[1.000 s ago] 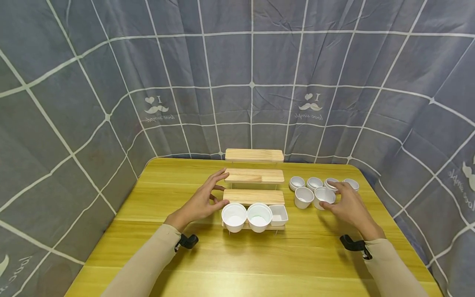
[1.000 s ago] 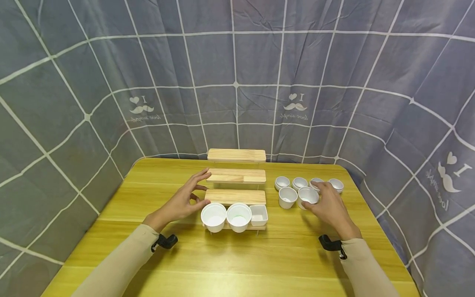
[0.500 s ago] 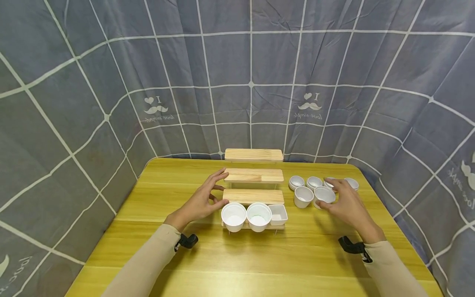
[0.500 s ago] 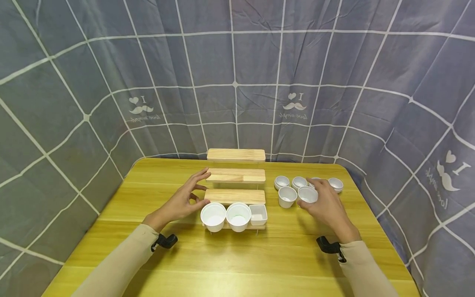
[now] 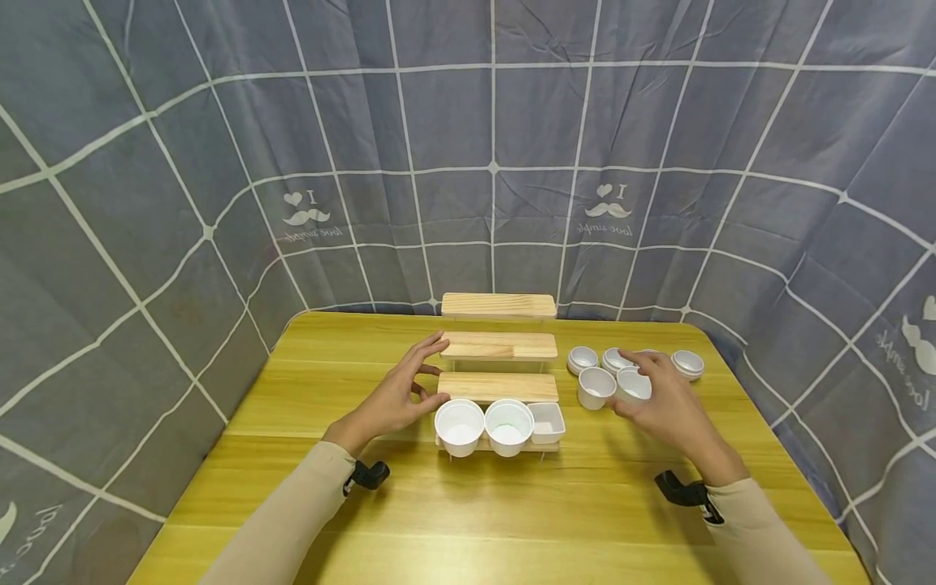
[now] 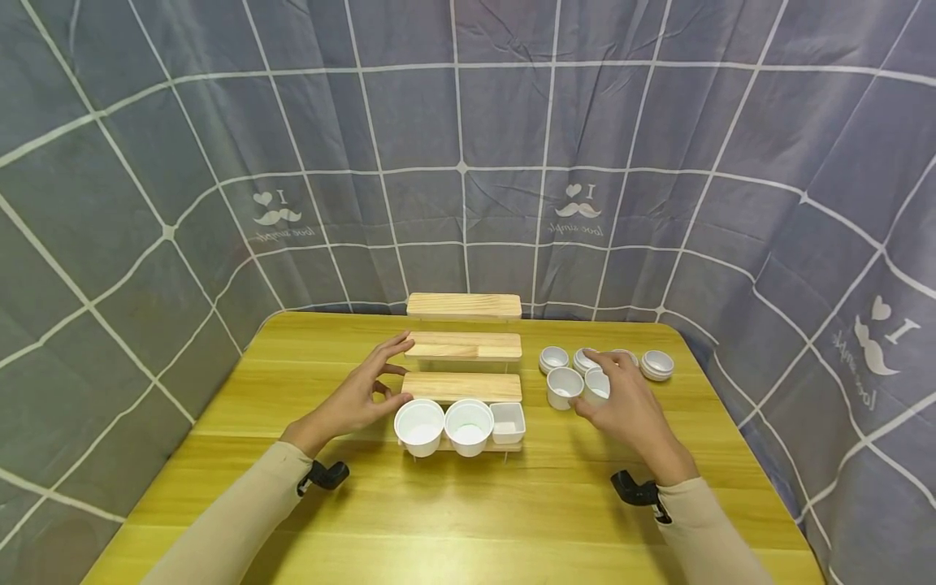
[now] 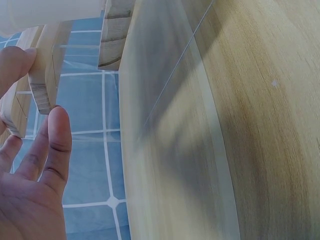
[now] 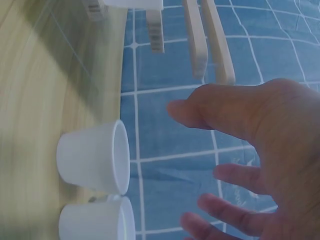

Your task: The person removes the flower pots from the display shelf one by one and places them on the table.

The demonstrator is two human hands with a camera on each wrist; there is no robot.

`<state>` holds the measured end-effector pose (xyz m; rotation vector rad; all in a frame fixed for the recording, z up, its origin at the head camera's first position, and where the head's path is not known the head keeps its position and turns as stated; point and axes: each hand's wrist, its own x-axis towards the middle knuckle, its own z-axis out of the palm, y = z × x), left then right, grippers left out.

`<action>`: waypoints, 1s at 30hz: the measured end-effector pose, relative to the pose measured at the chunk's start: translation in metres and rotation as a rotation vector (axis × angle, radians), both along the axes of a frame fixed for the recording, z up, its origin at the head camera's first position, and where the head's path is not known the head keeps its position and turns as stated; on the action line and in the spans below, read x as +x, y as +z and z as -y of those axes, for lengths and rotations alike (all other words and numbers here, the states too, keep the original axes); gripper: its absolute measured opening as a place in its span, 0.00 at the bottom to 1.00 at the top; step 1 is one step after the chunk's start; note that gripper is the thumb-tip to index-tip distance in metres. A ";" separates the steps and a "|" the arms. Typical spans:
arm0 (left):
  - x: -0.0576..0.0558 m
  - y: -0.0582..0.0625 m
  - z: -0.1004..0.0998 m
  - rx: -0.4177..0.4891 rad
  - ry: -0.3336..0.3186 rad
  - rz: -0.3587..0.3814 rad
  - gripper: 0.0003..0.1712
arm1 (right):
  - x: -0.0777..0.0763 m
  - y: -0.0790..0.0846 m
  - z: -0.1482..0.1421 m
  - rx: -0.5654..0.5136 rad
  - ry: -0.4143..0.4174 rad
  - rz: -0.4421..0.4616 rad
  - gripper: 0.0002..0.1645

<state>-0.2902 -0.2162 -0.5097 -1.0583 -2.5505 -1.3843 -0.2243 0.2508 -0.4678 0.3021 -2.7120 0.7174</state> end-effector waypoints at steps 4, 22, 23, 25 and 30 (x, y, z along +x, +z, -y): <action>0.001 0.001 0.000 -0.001 0.001 -0.007 0.54 | 0.003 -0.001 0.007 -0.001 0.027 -0.022 0.51; 0.001 -0.001 0.000 0.010 -0.002 -0.006 0.54 | 0.014 -0.006 0.030 0.005 0.101 -0.021 0.52; 0.001 -0.001 0.000 0.009 -0.002 -0.006 0.54 | 0.015 -0.006 0.031 0.007 0.105 -0.020 0.52; 0.001 -0.001 0.000 0.007 -0.001 -0.008 0.54 | 0.016 -0.007 0.034 0.010 0.110 -0.012 0.52; 0.001 -0.001 0.000 0.003 0.003 -0.014 0.54 | 0.020 -0.008 0.041 0.008 0.123 0.002 0.52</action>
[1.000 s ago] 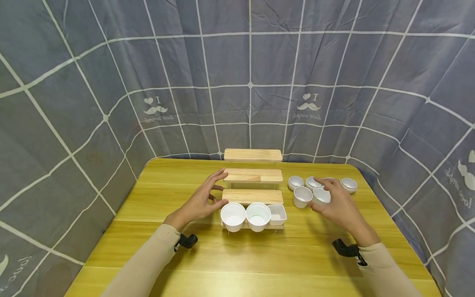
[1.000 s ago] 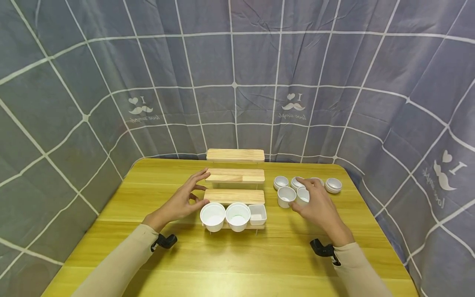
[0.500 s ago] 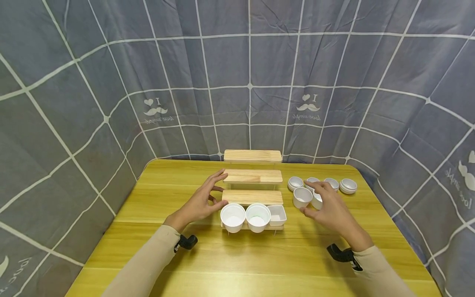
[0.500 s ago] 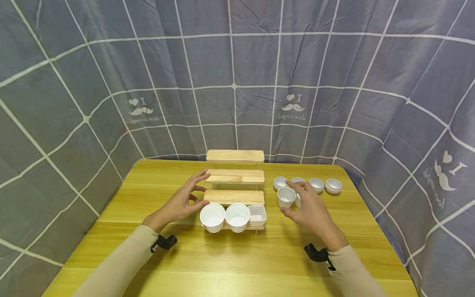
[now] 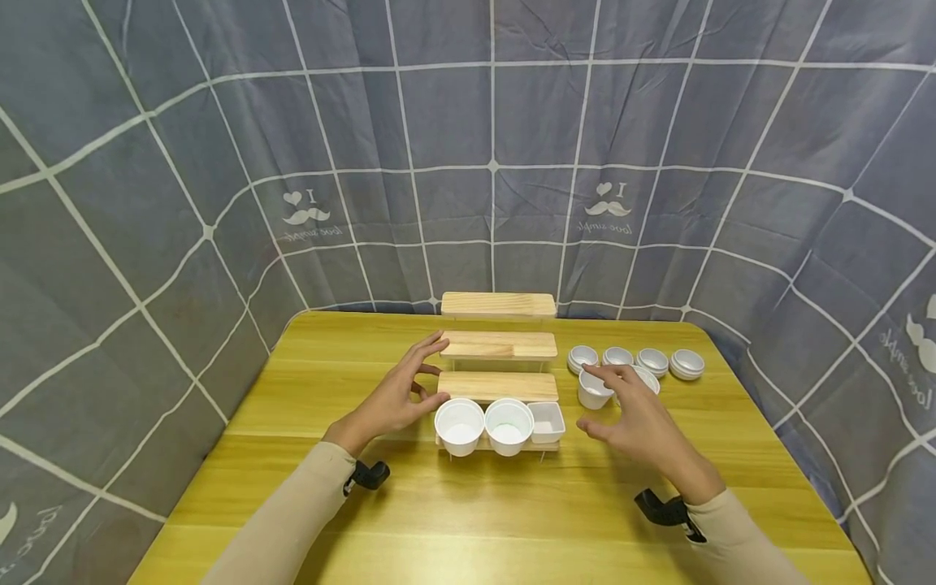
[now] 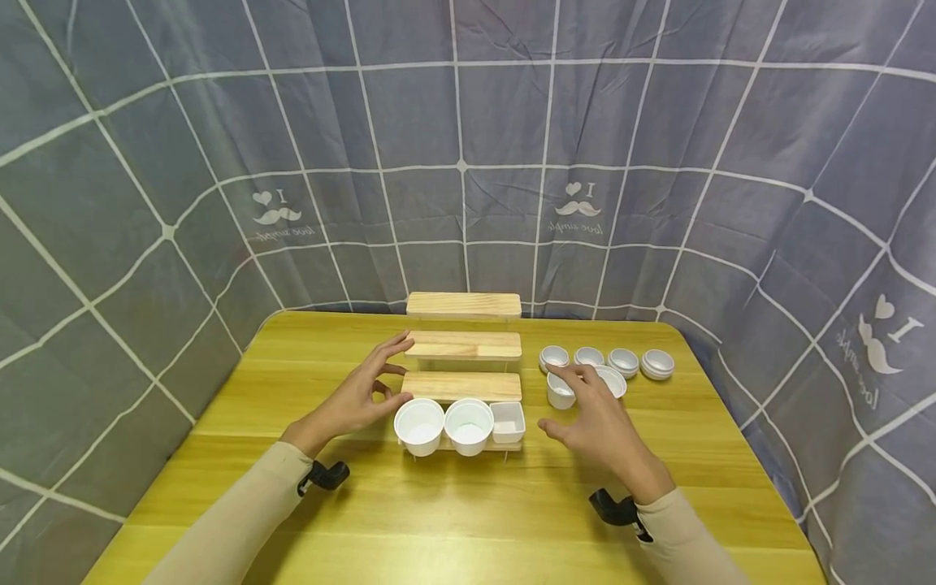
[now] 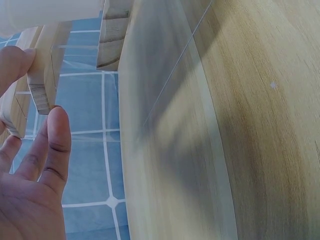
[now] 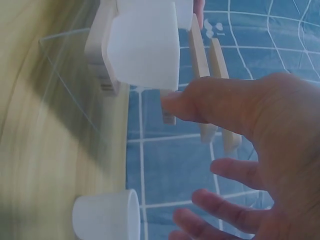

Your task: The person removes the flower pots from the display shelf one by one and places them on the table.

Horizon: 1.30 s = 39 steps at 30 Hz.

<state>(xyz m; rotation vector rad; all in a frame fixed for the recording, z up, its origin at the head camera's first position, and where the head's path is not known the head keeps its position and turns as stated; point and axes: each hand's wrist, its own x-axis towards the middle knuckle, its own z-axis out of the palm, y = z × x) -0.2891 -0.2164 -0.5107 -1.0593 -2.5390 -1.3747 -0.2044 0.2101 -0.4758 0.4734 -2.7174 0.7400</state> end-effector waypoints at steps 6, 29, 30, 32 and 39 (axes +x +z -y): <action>0.000 -0.001 0.000 0.000 -0.002 0.007 0.54 | 0.003 -0.002 0.005 -0.008 0.029 0.007 0.53; 0.000 0.000 0.002 0.006 0.002 0.020 0.54 | 0.014 -0.012 0.030 -0.065 0.170 -0.001 0.53; 0.000 0.000 0.002 0.006 0.001 0.019 0.54 | 0.014 -0.013 0.031 -0.073 0.176 0.008 0.52; 0.000 0.000 0.002 0.007 0.000 0.018 0.54 | 0.014 -0.014 0.032 -0.086 0.185 0.025 0.51; -0.001 0.000 0.001 0.000 0.001 0.011 0.54 | 0.014 -0.016 0.037 -0.107 0.177 0.049 0.49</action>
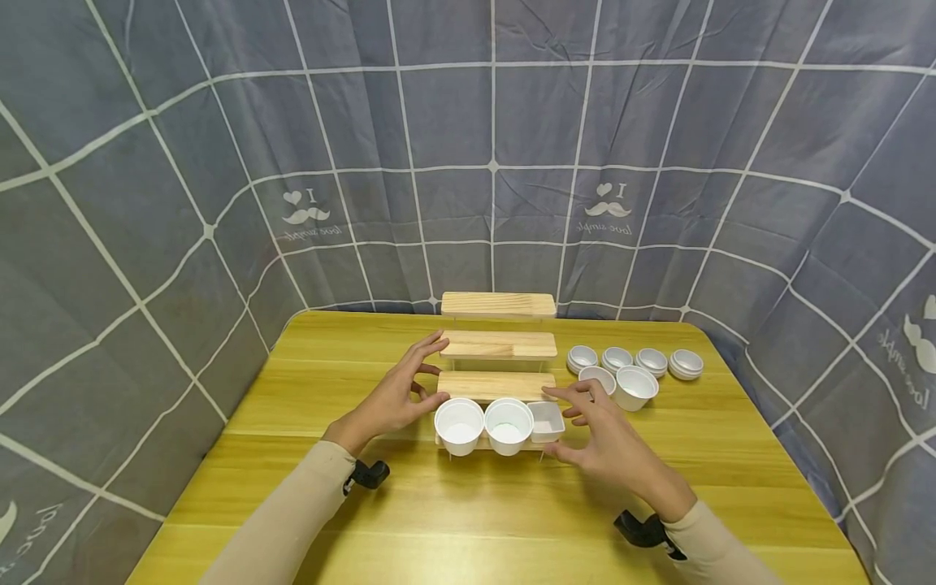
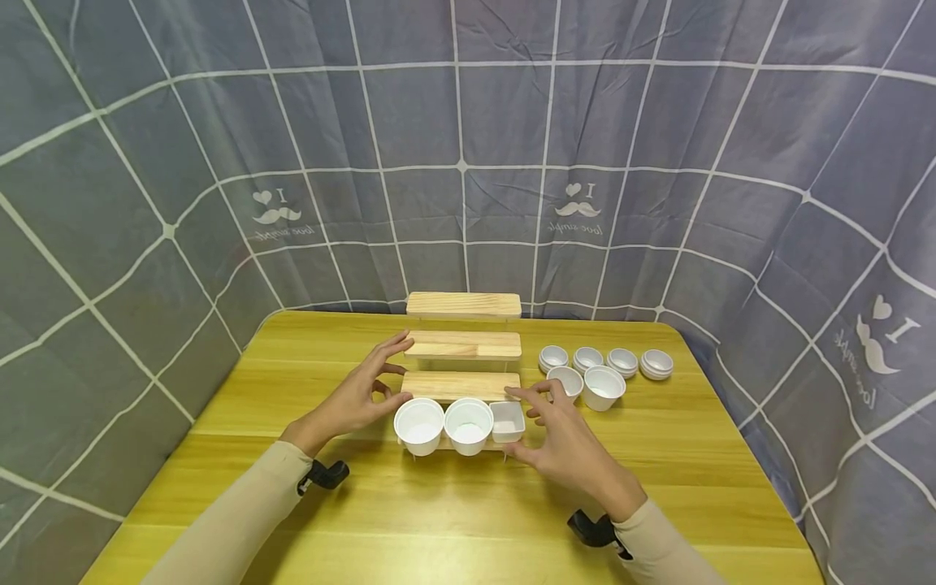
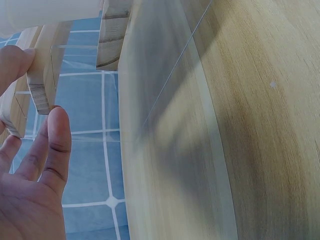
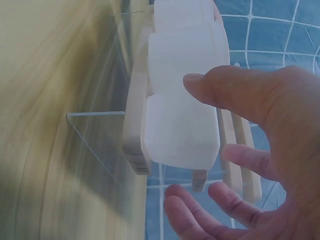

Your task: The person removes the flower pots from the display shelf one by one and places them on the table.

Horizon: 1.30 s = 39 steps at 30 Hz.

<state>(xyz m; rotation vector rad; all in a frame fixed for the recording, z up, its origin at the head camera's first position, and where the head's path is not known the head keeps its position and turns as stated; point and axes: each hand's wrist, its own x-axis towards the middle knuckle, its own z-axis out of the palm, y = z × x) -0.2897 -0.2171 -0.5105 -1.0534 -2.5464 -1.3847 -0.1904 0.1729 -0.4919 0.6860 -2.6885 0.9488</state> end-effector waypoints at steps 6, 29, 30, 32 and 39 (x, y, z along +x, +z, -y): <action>0.000 0.000 0.000 0.000 0.000 -0.002 0.54 | -0.002 -0.003 0.002 -0.002 -0.007 0.011 0.47; 0.000 0.000 0.000 0.001 -0.001 0.003 0.53 | -0.004 -0.007 0.005 -0.022 -0.005 0.012 0.36; 0.000 0.000 0.000 0.001 -0.002 0.003 0.53 | -0.004 -0.007 0.005 -0.023 -0.006 0.013 0.35; 0.001 0.001 0.000 0.002 -0.002 0.002 0.53 | -0.004 -0.006 0.005 -0.023 -0.009 0.017 0.35; 0.000 0.001 0.000 0.000 -0.001 0.000 0.53 | -0.005 -0.006 0.005 -0.020 -0.010 0.023 0.33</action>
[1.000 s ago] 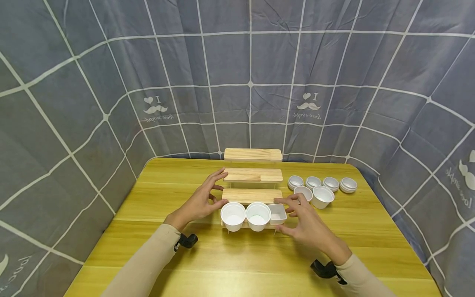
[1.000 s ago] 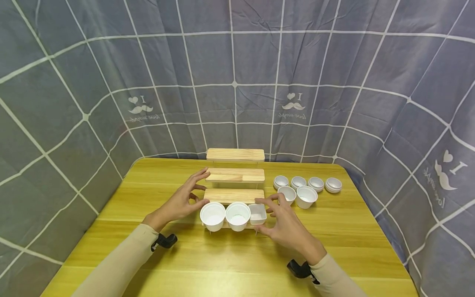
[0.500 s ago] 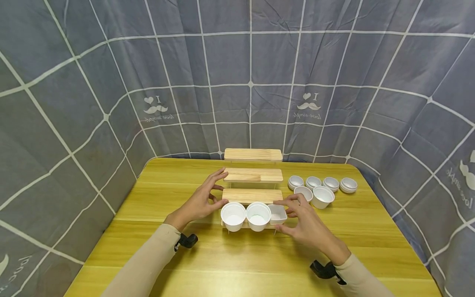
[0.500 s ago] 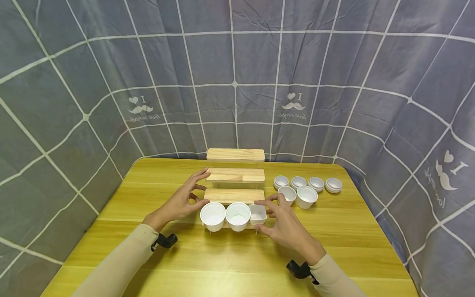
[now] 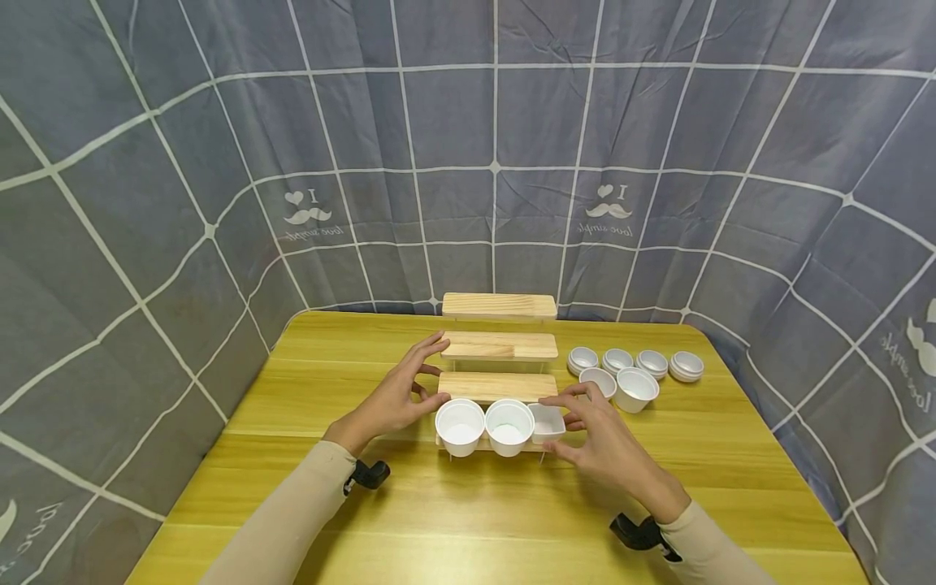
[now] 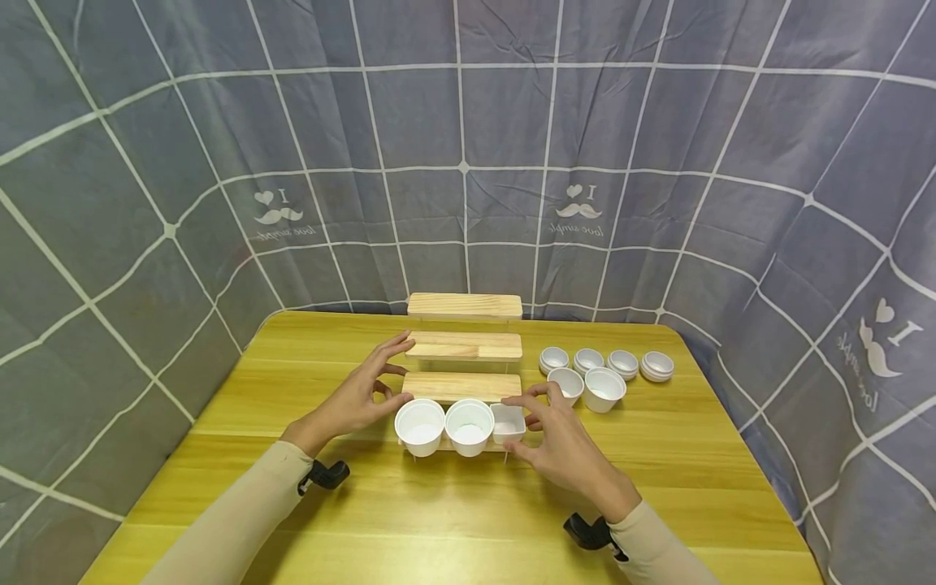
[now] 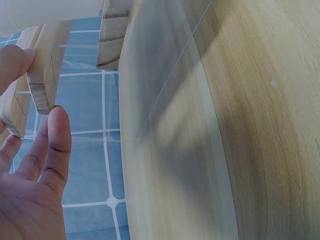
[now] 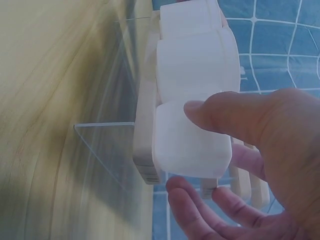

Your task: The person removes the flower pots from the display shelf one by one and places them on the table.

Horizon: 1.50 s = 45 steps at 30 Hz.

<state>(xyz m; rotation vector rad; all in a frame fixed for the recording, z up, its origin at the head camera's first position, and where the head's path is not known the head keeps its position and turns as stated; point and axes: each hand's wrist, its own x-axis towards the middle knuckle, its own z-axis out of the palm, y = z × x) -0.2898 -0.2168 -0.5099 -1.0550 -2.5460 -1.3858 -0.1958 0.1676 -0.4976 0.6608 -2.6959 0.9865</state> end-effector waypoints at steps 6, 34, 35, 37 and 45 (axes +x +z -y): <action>-0.001 -0.001 0.000 0.003 -0.003 -0.007 0.53 | 0.000 0.000 -0.001 -0.001 -0.001 0.006 0.34; 0.000 0.000 -0.001 -0.001 0.000 -0.002 0.54 | -0.001 -0.004 0.000 -0.019 0.002 -0.026 0.33; 0.000 -0.001 -0.001 -0.002 0.001 -0.003 0.54 | -0.001 -0.004 0.000 -0.018 -0.002 -0.029 0.32; 0.001 -0.001 -0.001 -0.003 0.000 -0.002 0.53 | 0.000 -0.004 0.000 -0.016 -0.007 -0.035 0.32; 0.001 0.000 -0.001 -0.002 0.004 0.005 0.54 | 0.000 -0.004 -0.001 -0.019 0.000 -0.059 0.34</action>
